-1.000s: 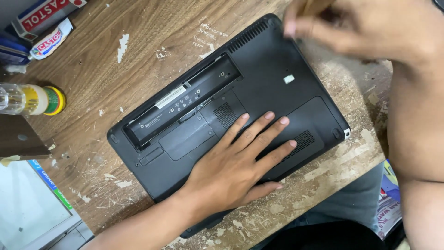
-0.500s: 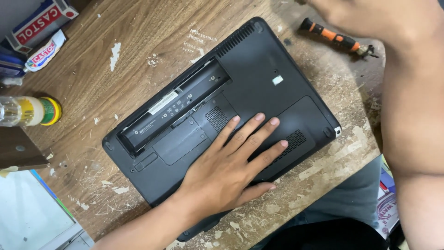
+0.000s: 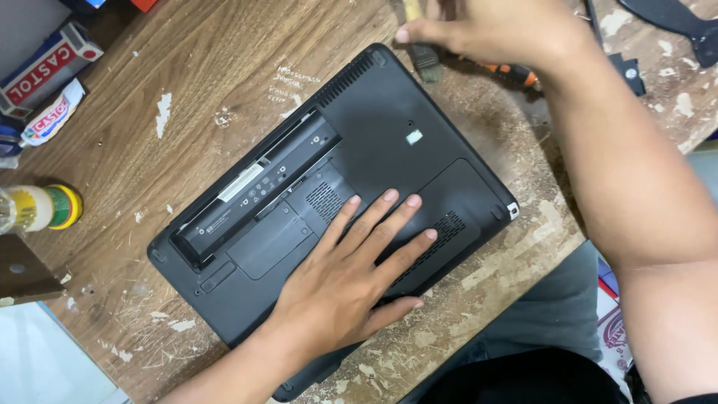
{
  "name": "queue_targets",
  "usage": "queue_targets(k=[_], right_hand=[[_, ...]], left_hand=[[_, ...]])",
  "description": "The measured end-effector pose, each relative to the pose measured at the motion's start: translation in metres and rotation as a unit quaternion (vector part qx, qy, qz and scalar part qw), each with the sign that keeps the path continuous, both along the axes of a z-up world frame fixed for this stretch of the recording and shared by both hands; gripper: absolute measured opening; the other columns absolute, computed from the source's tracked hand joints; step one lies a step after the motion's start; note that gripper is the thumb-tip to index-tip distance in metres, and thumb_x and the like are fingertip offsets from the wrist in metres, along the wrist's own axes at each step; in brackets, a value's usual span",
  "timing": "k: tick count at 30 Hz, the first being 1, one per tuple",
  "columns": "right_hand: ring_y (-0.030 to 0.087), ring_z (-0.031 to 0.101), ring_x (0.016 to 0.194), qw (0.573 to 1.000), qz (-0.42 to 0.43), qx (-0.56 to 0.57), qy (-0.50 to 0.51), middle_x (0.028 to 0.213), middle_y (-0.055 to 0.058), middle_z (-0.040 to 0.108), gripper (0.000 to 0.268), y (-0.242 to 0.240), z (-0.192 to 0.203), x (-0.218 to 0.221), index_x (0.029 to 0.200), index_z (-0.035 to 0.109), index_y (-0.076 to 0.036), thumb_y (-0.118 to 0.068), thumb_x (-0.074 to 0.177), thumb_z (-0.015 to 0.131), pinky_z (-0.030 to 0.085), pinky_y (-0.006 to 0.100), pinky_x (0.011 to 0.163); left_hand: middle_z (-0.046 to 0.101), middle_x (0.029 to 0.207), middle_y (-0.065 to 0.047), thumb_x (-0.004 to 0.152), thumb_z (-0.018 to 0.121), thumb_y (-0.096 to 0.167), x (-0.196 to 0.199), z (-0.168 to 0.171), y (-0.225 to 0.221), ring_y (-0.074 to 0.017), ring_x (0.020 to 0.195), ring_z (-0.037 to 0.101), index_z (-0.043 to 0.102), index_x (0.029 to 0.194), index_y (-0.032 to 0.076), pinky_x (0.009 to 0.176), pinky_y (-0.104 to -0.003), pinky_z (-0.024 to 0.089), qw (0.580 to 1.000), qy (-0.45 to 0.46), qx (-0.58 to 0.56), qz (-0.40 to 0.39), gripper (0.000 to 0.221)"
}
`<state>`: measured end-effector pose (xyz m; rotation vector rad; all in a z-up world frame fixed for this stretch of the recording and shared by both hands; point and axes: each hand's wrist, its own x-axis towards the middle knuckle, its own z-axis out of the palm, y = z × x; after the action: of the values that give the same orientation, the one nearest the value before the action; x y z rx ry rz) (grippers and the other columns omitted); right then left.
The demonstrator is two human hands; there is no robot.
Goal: The person is unscrewing the back panel of a laptop and cleaning the surface with a cloth.
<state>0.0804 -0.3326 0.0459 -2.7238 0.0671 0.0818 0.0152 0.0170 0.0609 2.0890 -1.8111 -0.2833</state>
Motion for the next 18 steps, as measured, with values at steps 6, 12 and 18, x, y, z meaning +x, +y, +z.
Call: queue_targets(k=[6, 12, 18], right_hand=[[0.022, 0.061, 0.079, 0.999, -0.009, 0.049, -0.012, 0.098, 0.002, 0.07, 0.042, 0.001, -0.008, 0.006, 0.104, 0.068, -0.008, -0.045, 0.116, 0.083, 0.046, 0.043, 0.071], [0.02, 0.063, 0.07, 0.997, 0.034, 0.062, -0.019, 0.09, 0.005, 0.073, 0.026, 0.011, -0.009, 0.011, 0.128, 0.079, -0.011, -0.03, 0.111, 0.084, 0.044, 0.039, 0.06], [0.027, 0.071, 0.087, 0.994, -0.103, 0.042, 0.003, 0.103, 0.009, 0.078, 0.028, 0.003, 0.014, -0.007, 0.121, 0.08, -0.014, -0.038, 0.128, 0.068, 0.055, 0.047, 0.072]], left_hand=[[0.036, 0.176, -0.018, 0.106, 0.069, 0.051, -0.001, -0.001, 0.0, -0.0384, 0.165, 0.031, 0.053, 0.161, 0.015, 0.134, -0.06, 0.023, 1.0, 0.0, -0.001, 0.001, 0.068], [0.037, 0.176, -0.018, 0.105, 0.071, 0.049, -0.001, 0.001, 0.0, -0.0384, 0.165, 0.03, 0.052, 0.162, 0.015, 0.134, -0.06, 0.022, 1.0, 0.008, -0.002, 0.002, 0.068], [0.037, 0.176, -0.018, 0.106, 0.07, 0.051, -0.001, 0.0, 0.002, -0.0393, 0.166, 0.031, 0.05, 0.164, 0.015, 0.135, -0.06, 0.023, 1.0, 0.002, -0.005, 0.001, 0.071]])
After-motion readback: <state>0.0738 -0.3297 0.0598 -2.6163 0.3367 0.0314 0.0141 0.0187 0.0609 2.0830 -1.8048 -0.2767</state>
